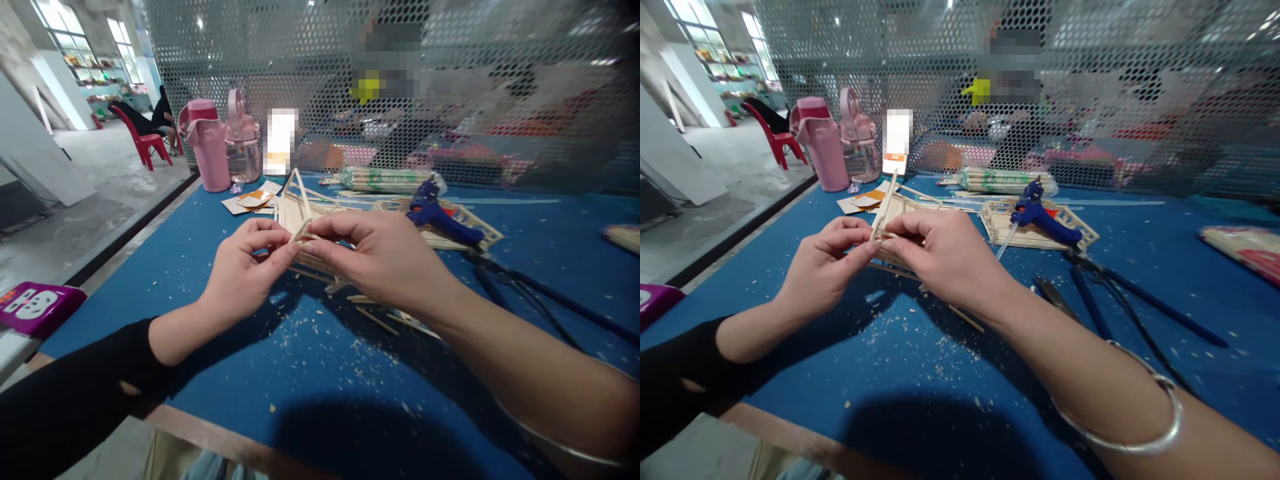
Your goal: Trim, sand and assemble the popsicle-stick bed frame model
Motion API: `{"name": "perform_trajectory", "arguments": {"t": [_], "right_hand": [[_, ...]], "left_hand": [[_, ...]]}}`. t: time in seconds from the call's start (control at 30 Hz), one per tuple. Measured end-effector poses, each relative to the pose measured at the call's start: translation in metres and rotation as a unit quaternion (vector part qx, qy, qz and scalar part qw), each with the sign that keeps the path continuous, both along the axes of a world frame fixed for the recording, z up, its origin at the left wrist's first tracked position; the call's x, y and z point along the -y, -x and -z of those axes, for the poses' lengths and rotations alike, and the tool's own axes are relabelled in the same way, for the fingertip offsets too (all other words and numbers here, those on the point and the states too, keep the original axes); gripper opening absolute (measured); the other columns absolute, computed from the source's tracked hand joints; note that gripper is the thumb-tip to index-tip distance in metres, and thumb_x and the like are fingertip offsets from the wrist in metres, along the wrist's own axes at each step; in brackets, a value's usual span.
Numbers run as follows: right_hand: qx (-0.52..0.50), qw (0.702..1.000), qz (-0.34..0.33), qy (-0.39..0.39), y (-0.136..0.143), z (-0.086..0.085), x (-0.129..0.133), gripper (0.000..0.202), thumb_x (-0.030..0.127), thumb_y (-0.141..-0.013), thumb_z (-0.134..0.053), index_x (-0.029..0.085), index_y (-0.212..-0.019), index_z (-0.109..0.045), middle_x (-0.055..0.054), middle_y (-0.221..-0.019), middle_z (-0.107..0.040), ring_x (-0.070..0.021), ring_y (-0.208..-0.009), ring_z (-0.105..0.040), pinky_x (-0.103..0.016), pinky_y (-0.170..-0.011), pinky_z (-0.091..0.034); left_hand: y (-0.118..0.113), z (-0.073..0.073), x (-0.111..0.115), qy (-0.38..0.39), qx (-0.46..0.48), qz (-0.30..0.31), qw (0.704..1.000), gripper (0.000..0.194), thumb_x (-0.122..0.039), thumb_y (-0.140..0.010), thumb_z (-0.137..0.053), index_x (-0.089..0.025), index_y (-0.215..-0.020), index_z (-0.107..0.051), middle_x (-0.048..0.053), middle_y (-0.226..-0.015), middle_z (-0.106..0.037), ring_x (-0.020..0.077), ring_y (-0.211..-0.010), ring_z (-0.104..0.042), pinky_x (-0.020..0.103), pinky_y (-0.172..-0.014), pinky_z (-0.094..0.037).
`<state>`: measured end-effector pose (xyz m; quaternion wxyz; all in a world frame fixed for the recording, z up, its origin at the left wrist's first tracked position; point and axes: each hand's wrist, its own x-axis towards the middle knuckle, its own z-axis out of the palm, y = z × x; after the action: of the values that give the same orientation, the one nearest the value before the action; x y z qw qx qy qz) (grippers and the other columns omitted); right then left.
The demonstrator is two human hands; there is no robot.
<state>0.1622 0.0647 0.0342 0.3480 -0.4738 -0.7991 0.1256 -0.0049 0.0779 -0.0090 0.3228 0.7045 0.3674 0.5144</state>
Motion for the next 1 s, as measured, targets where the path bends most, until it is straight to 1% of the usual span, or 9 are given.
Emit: {"name": "perform_trajectory", "arguments": {"t": [0.1, 0.17, 0.23, 0.37, 0.47, 0.6, 0.67, 0.83, 1.0], "right_hand": [[-0.030, 0.999, -0.024, 0.005, -0.004, -0.002, -0.002, 0.022, 0.026, -0.075, -0.060, 0.017, -0.094, -0.067, -0.002, -0.080, -0.068, -0.0139, -0.070, -0.060, -0.027, -0.064, -0.047], [-0.043, 0.999, -0.007, -0.024, -0.007, -0.005, -0.002, 0.030, 0.024, -0.072, -0.061, 0.016, -0.101, -0.064, -0.003, -0.084, -0.066, -0.0151, -0.075, -0.060, -0.029, -0.069, -0.048], [-0.047, 0.996, 0.047, -0.066, -0.012, -0.011, 0.001, 0.029, 0.023, -0.071, -0.061, 0.015, -0.099, -0.062, -0.004, -0.086, -0.064, -0.0149, -0.076, -0.058, -0.030, -0.071, -0.047], [0.013, 0.981, 0.171, -0.093, -0.034, -0.022, 0.015, 0.009, 0.027, -0.075, -0.059, 0.019, -0.078, -0.062, -0.001, -0.068, -0.061, -0.0111, -0.058, -0.051, -0.027, -0.054, -0.040], [0.149, 0.972, 0.181, -0.015, -0.062, -0.020, 0.027, 0.010, 0.027, -0.075, -0.060, 0.021, -0.069, -0.065, -0.001, -0.058, -0.063, -0.0124, -0.050, -0.052, -0.028, -0.049, -0.036], [0.297, 0.928, 0.127, 0.184, -0.091, -0.001, 0.044, 0.018, 0.017, -0.076, -0.056, 0.023, -0.062, -0.068, -0.002, -0.058, -0.068, -0.0155, -0.051, -0.059, -0.028, -0.049, -0.040], [0.332, 0.910, 0.109, 0.224, -0.096, 0.006, 0.051, 0.022, 0.014, -0.076, -0.053, 0.022, -0.062, -0.068, -0.002, -0.061, -0.069, -0.0164, -0.054, -0.062, -0.028, -0.051, -0.042], [0.349, 0.905, 0.122, 0.210, -0.098, 0.008, 0.054, 0.023, 0.015, -0.077, -0.050, 0.022, -0.065, -0.069, -0.002, -0.063, -0.070, -0.0157, -0.055, -0.063, -0.025, -0.049, -0.043], [0.351, 0.916, 0.158, 0.116, -0.094, 0.012, 0.025, 0.024, 0.018, -0.079, -0.049, 0.021, -0.079, -0.072, -0.005, -0.074, -0.073, -0.0163, -0.061, -0.065, -0.027, -0.053, -0.046]], "left_hand": [[0.000, 0.000, -0.001, 0.009, 0.004, -0.003, 1.000, 0.009, -0.024, -0.079, -0.062, -0.019, -0.073, -0.068, 0.003, -0.088, -0.060, 0.0139, -0.084, -0.055, 0.027, -0.077, -0.045], [0.001, 0.000, -0.002, 0.016, 0.010, -0.002, 1.000, 0.010, -0.025, -0.080, -0.062, -0.019, -0.074, -0.068, 0.003, -0.089, -0.061, 0.0144, -0.086, -0.055, 0.028, -0.082, -0.044], [0.001, -0.001, -0.003, 0.027, 0.012, -0.002, 1.000, 0.011, -0.026, -0.080, -0.061, -0.019, -0.075, -0.068, 0.004, -0.090, -0.061, 0.0150, -0.089, -0.055, 0.029, -0.083, -0.044], [0.002, -0.001, -0.005, 0.046, 0.028, -0.007, 0.999, 0.012, -0.027, -0.079, -0.062, -0.019, -0.074, -0.069, 0.004, -0.090, -0.061, 0.0156, -0.088, -0.055, 0.029, -0.081, -0.045], [0.003, -0.002, -0.006, 0.058, 0.056, -0.017, 0.997, 0.012, -0.028, -0.077, -0.063, -0.018, -0.072, -0.069, 0.005, -0.090, -0.061, 0.0154, -0.085, -0.055, 0.028, -0.077, -0.045], [0.004, 0.000, -0.007, 0.097, 0.104, -0.017, 0.990, 0.013, -0.030, -0.075, -0.066, -0.018, -0.074, -0.069, 0.004, -0.089, -0.062, 0.0139, -0.080, -0.057, 0.026, -0.070, -0.046], [0.004, 0.001, -0.008, 0.122, 0.134, -0.018, 0.983, 0.014, -0.032, -0.074, -0.068, -0.018, -0.077, -0.069, 0.004, -0.088, -0.063, 0.0130, -0.075, -0.057, 0.026, -0.067, -0.047], [0.005, 0.002, -0.013, 0.173, 0.202, -0.013, 0.964, 0.019, -0.034, -0.070, -0.072, -0.018, -0.079, -0.069, 0.003, -0.083, -0.066, 0.0120, -0.069, -0.059, 0.026, -0.066, -0.049], [0.005, 0.000, -0.014, 0.195, 0.235, -0.038, 0.952, 0.022, -0.034, -0.068, -0.072, -0.017, -0.080, -0.068, 0.000, -0.066, -0.063, 0.0143, -0.070, -0.062, 0.028, -0.068, -0.051]]}}
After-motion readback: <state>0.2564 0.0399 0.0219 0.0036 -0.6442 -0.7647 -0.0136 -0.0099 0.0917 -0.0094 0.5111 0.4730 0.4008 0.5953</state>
